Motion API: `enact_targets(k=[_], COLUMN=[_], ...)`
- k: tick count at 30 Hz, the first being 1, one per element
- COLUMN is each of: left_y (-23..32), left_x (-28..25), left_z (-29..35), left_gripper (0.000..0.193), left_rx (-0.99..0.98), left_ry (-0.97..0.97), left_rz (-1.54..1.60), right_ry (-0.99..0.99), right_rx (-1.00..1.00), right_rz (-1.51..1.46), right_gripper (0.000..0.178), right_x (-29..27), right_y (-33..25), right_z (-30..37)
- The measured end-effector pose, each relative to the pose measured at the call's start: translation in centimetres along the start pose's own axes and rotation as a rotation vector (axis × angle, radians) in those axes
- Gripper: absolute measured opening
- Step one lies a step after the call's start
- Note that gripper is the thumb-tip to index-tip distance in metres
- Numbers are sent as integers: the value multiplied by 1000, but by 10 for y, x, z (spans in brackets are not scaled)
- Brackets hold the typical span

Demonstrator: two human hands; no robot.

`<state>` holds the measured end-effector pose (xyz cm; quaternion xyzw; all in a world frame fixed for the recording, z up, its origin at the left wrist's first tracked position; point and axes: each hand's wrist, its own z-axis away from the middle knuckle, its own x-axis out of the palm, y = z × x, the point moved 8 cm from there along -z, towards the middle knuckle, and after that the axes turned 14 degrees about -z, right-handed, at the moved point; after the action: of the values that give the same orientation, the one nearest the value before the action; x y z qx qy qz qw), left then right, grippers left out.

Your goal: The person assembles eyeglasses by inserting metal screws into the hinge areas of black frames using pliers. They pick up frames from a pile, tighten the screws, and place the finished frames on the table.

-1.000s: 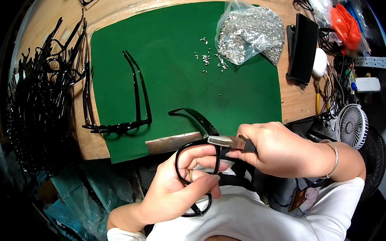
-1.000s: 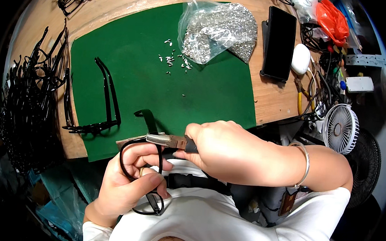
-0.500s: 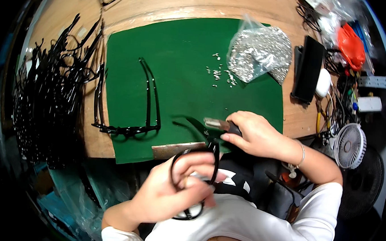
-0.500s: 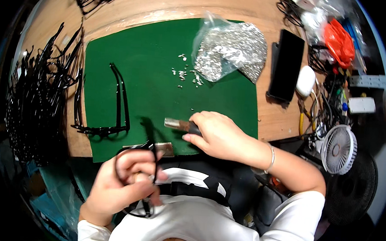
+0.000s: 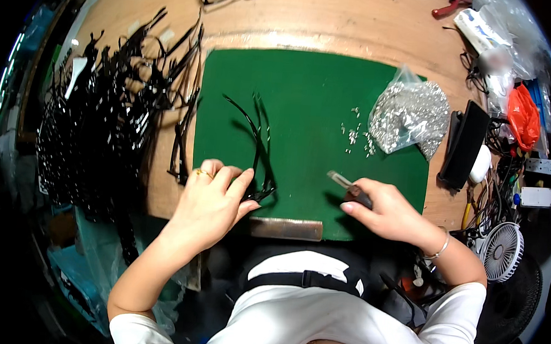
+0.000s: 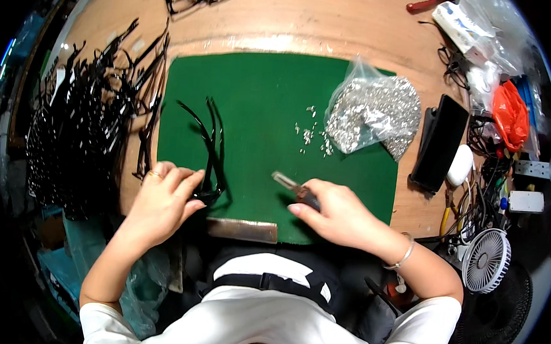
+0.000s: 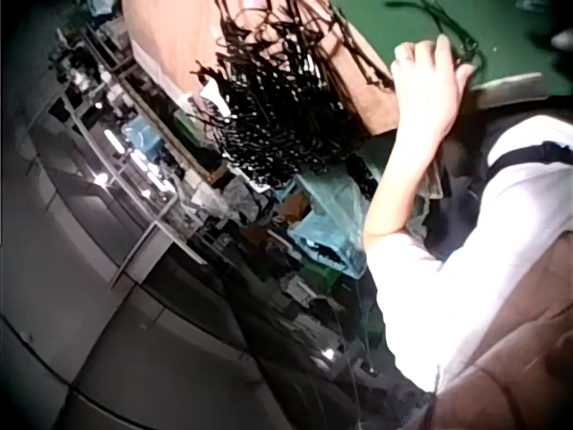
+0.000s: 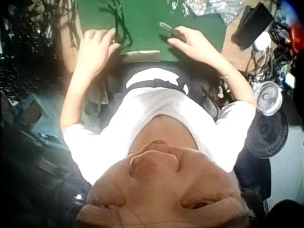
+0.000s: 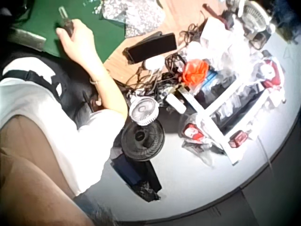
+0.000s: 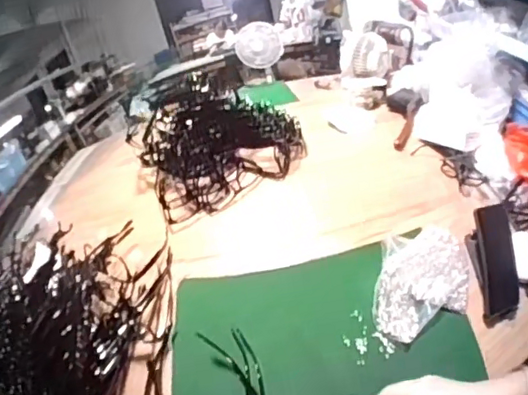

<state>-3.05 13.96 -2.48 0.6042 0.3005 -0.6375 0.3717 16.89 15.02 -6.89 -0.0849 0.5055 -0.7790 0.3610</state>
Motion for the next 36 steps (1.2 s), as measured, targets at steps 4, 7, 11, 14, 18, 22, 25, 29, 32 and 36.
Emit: enact_targets(k=[4,7,11,14,18,22,25,29,32,36], left_y=[-18,-20,-37,-103,-200,-205,-208,-180,-201,-205], left_x=[22,13,-24,-44,-15,-12,-5,-23,-8,-12], left_z=[0,-8,-83,-185,-272,-293,-279,-272,-275,-272], left_gripper=[56,67,57,34,34,42,53,58,48,33], left_rx=[-37,88,149,-28,-316,-513,-464,-275,-413,-549], left_ry=[-118,-115,32,408,542,303,241,455,323,365], left_rz=[-20,130,244,147,-226,-350,-264,-117,-308,-219], right_ry=[-34,29,18,-11,-17,77,94,54,61,130], right_rx=[-184,-197,-182,-248,-252,-211,-231,-233,-250,-242], right_rz=[0,-50,-53,-26,-49,-6,41,91,140,111], right_gripper=[28,27,28,29,26,26,27,29,30,29], right_x=[4,-3,-1,2,0,-14,-12,-2,0,0], right_y=[-19,-4,3,-6,-5,4,0,-5,-2,4], right_z=[-9,-8,-5,-3,4,15,18,18,21,32])
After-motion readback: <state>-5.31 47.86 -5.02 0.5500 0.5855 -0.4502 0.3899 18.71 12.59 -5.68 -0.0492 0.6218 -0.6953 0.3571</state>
